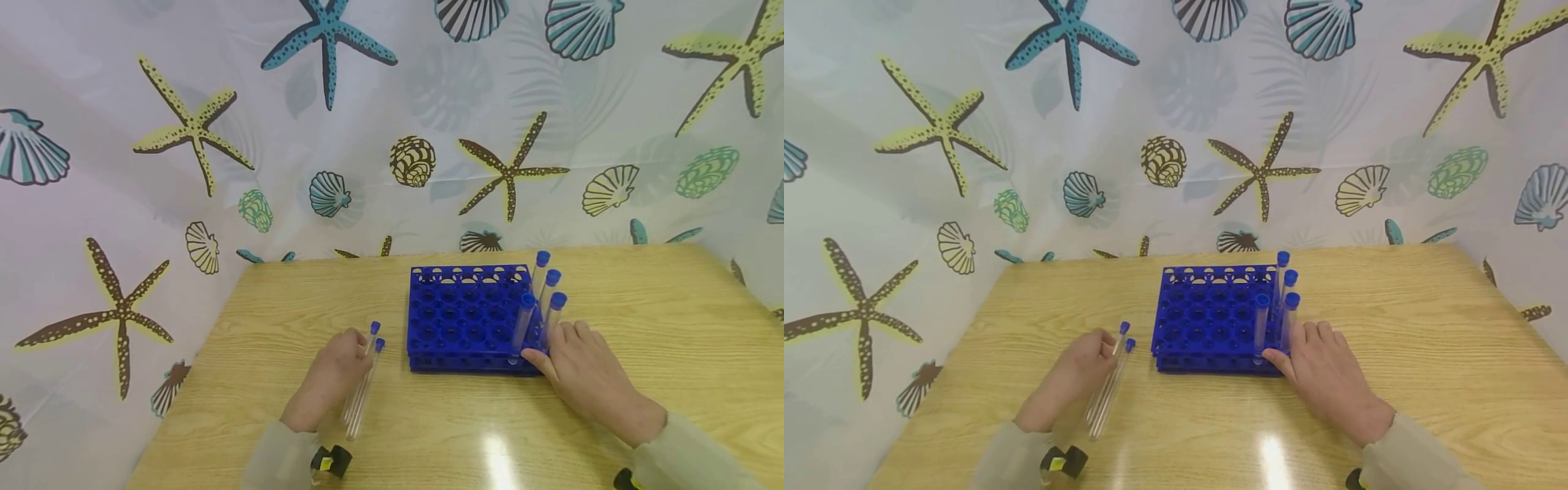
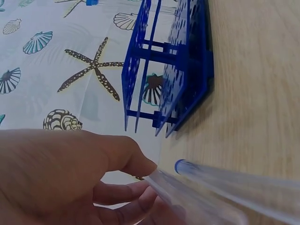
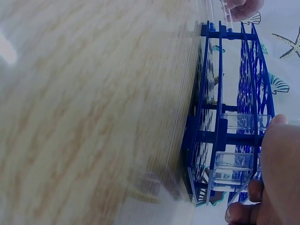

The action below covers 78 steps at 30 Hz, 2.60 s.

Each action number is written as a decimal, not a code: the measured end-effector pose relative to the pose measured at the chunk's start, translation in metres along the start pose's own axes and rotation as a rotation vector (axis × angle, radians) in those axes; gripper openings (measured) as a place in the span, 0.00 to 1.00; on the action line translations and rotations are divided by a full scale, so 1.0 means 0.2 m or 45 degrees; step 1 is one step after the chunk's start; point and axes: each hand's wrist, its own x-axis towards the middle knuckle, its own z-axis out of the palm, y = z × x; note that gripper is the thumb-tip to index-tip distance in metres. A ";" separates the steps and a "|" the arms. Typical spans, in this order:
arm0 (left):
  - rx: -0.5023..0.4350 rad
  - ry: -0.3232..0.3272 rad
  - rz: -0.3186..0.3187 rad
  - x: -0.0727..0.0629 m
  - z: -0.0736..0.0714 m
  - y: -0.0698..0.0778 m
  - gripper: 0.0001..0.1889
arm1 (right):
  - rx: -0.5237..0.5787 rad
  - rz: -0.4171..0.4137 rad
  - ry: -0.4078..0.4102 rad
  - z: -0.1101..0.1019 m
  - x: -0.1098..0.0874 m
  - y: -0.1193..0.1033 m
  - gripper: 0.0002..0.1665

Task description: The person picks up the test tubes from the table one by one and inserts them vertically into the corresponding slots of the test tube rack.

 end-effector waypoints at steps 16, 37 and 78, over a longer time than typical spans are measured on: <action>-0.088 0.050 0.100 0.06 -0.02 0.14 0.15 | -0.005 -0.014 0.029 0.01 -0.01 0.01 0.27; -0.291 0.085 0.310 0.07 0.01 0.39 0.15 | 0.002 -0.001 0.025 0.00 0.00 -0.01 0.28; -0.303 0.404 0.854 0.16 0.15 0.81 0.16 | 0.026 -0.004 0.009 0.00 0.00 0.01 0.38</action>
